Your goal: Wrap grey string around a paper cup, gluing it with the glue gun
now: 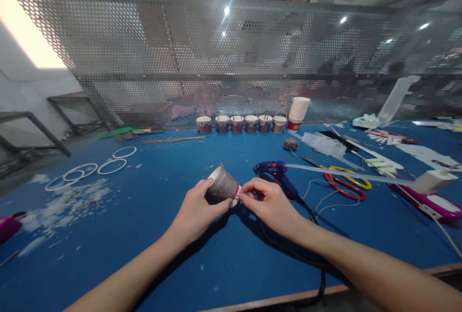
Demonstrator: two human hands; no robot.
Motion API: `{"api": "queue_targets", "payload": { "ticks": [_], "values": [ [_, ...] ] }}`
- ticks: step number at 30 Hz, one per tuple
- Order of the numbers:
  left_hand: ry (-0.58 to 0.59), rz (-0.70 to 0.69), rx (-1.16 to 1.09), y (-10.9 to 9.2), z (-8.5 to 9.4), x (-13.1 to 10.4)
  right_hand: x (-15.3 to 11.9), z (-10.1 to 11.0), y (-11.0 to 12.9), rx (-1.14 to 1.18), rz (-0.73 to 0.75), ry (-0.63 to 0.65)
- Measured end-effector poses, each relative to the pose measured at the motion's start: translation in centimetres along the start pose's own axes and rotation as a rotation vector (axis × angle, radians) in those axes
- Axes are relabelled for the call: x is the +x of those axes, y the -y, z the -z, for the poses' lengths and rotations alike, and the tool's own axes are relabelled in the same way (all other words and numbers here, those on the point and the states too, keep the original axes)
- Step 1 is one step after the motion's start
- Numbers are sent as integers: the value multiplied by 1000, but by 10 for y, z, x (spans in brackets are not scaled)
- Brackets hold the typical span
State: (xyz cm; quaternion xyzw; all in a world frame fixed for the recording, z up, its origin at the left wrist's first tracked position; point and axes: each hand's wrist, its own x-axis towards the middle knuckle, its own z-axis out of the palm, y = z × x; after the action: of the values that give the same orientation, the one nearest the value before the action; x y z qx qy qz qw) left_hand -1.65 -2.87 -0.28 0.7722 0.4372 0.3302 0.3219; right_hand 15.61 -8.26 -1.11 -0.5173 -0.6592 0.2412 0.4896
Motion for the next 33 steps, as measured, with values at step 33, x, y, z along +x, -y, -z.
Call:
{"api": "queue_targets", "payload": {
  "ticks": [33],
  "values": [
    [243, 134, -282, 3, 6, 5, 5, 11, -7, -95, 18, -12]
  ]
}}
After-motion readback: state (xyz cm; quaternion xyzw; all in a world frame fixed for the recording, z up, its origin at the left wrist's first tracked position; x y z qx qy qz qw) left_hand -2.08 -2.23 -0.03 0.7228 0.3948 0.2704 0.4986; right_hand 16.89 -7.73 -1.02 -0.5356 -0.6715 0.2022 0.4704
